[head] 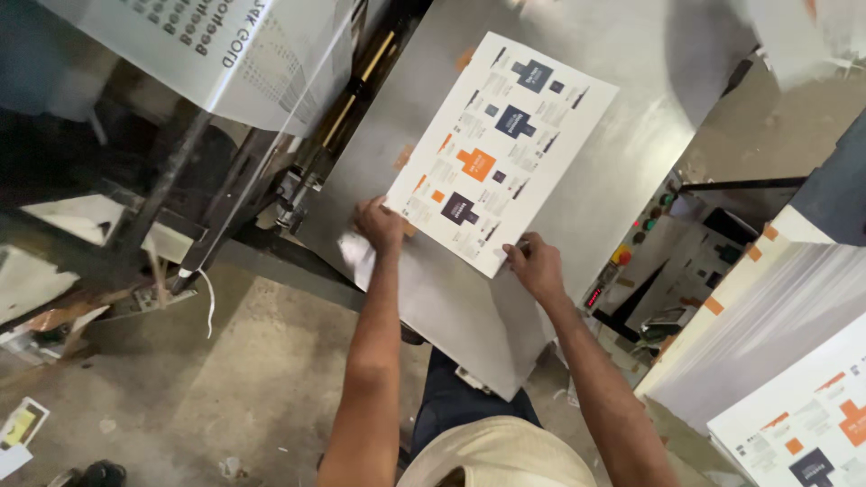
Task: The person repeatedly picks up printed paper sheets from a stack and feeds them one by one into a printing machine. The person handles the sheets by hand and places them onto the machine's input tray while another person works nearby.
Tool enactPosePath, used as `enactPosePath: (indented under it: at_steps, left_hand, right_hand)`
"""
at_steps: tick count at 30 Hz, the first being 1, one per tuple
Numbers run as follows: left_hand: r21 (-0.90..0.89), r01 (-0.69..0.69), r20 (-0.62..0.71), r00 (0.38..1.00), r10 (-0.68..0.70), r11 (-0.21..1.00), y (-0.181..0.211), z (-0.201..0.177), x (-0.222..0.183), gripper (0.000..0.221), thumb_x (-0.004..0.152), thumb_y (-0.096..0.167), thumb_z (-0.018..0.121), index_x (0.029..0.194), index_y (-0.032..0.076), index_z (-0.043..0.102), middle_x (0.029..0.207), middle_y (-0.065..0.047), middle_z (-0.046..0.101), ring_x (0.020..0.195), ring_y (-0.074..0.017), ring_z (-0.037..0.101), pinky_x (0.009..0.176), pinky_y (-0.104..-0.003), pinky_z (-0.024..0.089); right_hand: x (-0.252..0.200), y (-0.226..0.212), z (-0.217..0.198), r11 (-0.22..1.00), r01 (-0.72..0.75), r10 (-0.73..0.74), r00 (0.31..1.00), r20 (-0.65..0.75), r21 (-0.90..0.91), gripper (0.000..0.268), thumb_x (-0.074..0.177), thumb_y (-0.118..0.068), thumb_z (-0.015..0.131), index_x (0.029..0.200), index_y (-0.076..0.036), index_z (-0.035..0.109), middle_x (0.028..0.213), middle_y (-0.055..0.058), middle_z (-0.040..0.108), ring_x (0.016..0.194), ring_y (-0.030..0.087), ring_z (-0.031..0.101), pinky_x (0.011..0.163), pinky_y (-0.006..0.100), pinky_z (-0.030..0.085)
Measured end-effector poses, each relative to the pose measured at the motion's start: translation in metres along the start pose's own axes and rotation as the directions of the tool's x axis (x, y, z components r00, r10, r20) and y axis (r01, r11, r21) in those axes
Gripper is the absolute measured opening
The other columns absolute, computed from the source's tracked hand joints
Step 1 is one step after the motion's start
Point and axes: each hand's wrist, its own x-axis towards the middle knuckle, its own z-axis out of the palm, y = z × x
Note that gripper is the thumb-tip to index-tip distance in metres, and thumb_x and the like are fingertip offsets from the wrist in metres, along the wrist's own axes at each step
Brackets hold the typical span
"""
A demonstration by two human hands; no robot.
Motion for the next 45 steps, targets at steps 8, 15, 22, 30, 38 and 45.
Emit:
enactPosePath:
  at_steps: [8,15,22,30,38,45]
  left_hand:
    - [-0.211,-0.179,-0.044,0.984,0.174,0.961,0.049,-0.172,0.012,0.019,0.097,0.004,0.063,0.112,0.006,0.074,0.135,-0.016,0.058,0.126,-0.0340,0.056,0.103,-0.045,0.048]
    - [-0.609,-0.461,-0.152,0.867,0.475,0.646,0.227,-0.252,-0.147,0.013,0.102,0.002,0.061,0.110,0.001,0.071,0.113,-0.010,0.072,0.108,-0.0237,0.069,0.096,-0.035,0.054]
    - [-0.805,0.094,0.506,0.624,0.595,0.586,0.294,-0.050,-0.376,0.049,0.080,0.021,0.082,0.123,0.000,0.069,0.105,-0.004,0.074,0.093,-0.0122,0.069,0.082,-0.031,0.057]
    - [-0.619,-0.466,0.305,0.599,0.740,0.632,0.305,-0.064,-0.522,0.061,0.082,0.026,0.081,0.133,-0.003,0.065,0.131,-0.019,0.059,0.123,-0.0364,0.054,0.099,-0.049,0.039]
    - [-0.798,0.256,0.585,0.542,0.603,0.545,0.358,-0.112,-0.515,0.042,0.095,0.004,0.068,0.137,-0.002,0.066,0.100,-0.009,0.074,0.075,-0.0141,0.062,0.067,-0.029,0.051]
    - [-0.886,0.400,0.441,0.568,0.695,0.235,0.385,-0.166,-0.421,0.045,0.097,0.000,0.062,0.142,-0.005,0.060,0.106,-0.006,0.073,0.076,-0.0064,0.063,0.063,-0.024,0.056]
  right_hand:
    - [-0.087,-0.074,-0.113,0.935,0.313,-0.287,0.945,-0.159,0.169,0.038,0.095,-0.019,0.072,0.128,-0.001,0.065,0.099,0.015,0.077,0.077,0.028,0.074,0.072,0.037,0.058]
    - [-0.232,0.099,-0.214,0.968,0.098,-0.226,0.735,-0.640,-0.230,0.051,0.096,-0.020,0.077,0.138,0.004,0.060,0.130,0.026,0.066,0.119,0.042,0.065,0.102,0.045,0.052]
    - [-0.385,0.294,-0.243,0.797,-0.520,0.066,0.581,-0.811,-0.308,0.065,0.105,-0.046,0.068,0.139,0.010,0.061,0.140,0.031,0.060,0.138,0.048,0.051,0.118,0.054,0.041]
    - [-0.391,0.277,-0.202,0.797,-0.522,0.114,0.623,-0.774,-0.304,0.066,0.097,-0.053,0.065,0.135,0.001,0.067,0.150,0.028,0.056,0.142,0.045,0.051,0.116,0.048,0.043]
    - [-0.425,0.277,-0.233,0.912,-0.409,0.133,0.369,-0.920,-0.032,0.073,0.092,-0.034,0.080,0.141,0.016,0.058,0.131,0.036,0.063,0.121,0.049,0.063,0.105,0.050,0.052]
    - [-0.354,0.284,-0.225,0.601,0.131,0.502,0.706,-0.500,0.789,0.065,0.097,-0.022,0.065,0.154,0.001,0.043,0.143,0.022,0.055,0.123,0.029,0.060,0.100,0.041,0.049]
